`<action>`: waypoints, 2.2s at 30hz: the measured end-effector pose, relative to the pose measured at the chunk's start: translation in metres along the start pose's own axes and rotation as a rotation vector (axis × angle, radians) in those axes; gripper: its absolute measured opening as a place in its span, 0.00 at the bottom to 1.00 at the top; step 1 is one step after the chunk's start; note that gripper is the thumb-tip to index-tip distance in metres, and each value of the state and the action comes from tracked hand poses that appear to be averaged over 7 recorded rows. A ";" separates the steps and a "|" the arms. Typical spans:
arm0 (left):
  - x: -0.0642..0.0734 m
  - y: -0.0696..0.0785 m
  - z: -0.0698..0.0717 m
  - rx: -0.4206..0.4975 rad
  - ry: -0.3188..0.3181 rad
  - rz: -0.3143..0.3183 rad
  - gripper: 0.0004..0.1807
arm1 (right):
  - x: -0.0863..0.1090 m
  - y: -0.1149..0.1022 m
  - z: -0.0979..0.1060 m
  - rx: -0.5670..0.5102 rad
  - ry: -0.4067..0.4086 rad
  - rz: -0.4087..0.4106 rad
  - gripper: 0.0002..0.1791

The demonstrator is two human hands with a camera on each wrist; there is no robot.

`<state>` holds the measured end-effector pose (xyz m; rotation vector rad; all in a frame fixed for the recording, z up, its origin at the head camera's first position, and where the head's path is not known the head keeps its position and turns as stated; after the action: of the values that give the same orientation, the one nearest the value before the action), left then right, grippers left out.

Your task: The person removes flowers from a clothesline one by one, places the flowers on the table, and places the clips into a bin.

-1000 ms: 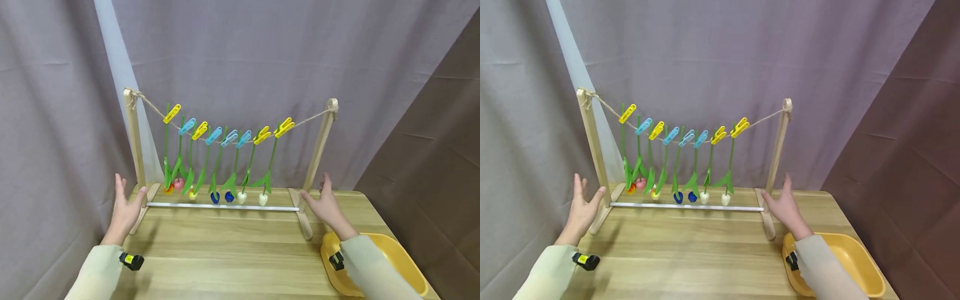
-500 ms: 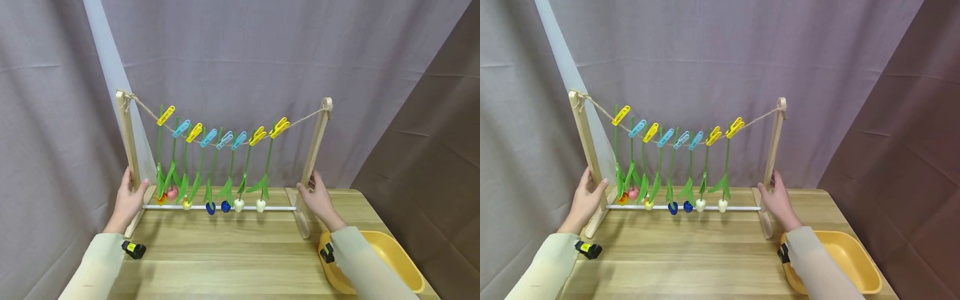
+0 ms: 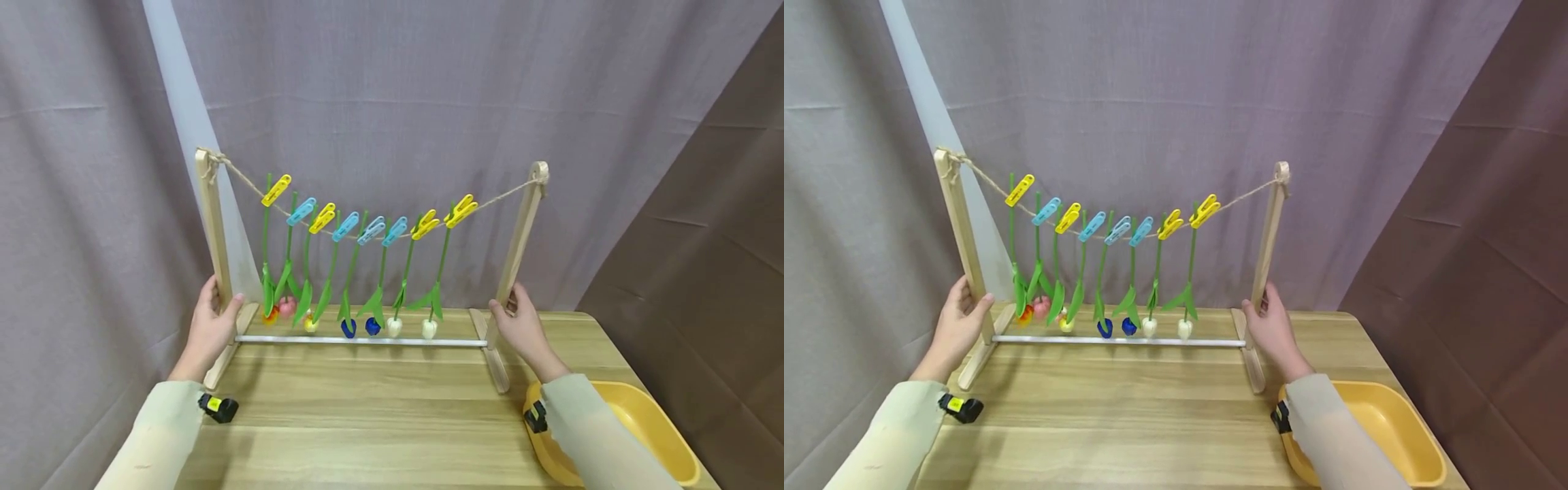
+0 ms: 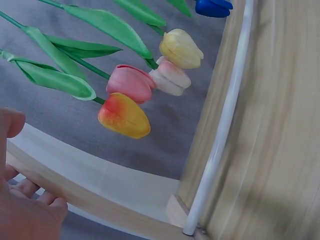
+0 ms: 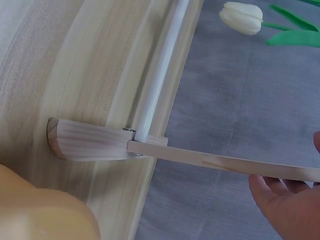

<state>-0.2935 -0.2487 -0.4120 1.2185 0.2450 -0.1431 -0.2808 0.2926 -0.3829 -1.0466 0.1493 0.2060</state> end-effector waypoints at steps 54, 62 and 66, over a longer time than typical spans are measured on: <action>-0.021 -0.001 0.012 -0.251 0.042 0.035 0.32 | -0.012 0.033 0.003 0.174 -0.052 0.006 0.34; -0.019 0.000 0.014 -0.263 0.029 0.045 0.32 | -0.010 0.035 0.003 0.193 -0.060 0.020 0.32; -0.020 -0.001 0.018 -0.272 0.043 0.056 0.32 | -0.011 0.035 0.002 0.197 -0.069 0.018 0.32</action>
<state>-0.3115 -0.2660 -0.4018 0.9578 0.2583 -0.0336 -0.2998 0.3108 -0.4090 -0.8411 0.1139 0.2389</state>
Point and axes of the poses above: each hand's wrist, its own x-axis away from the middle knuckle, its own z-axis out of the back of the hand, y = z × x, the point moved 2 cm from there along -x, towards the middle knuckle, and after that the axes turned 8 degrees about -y, right-handed, at the moved point
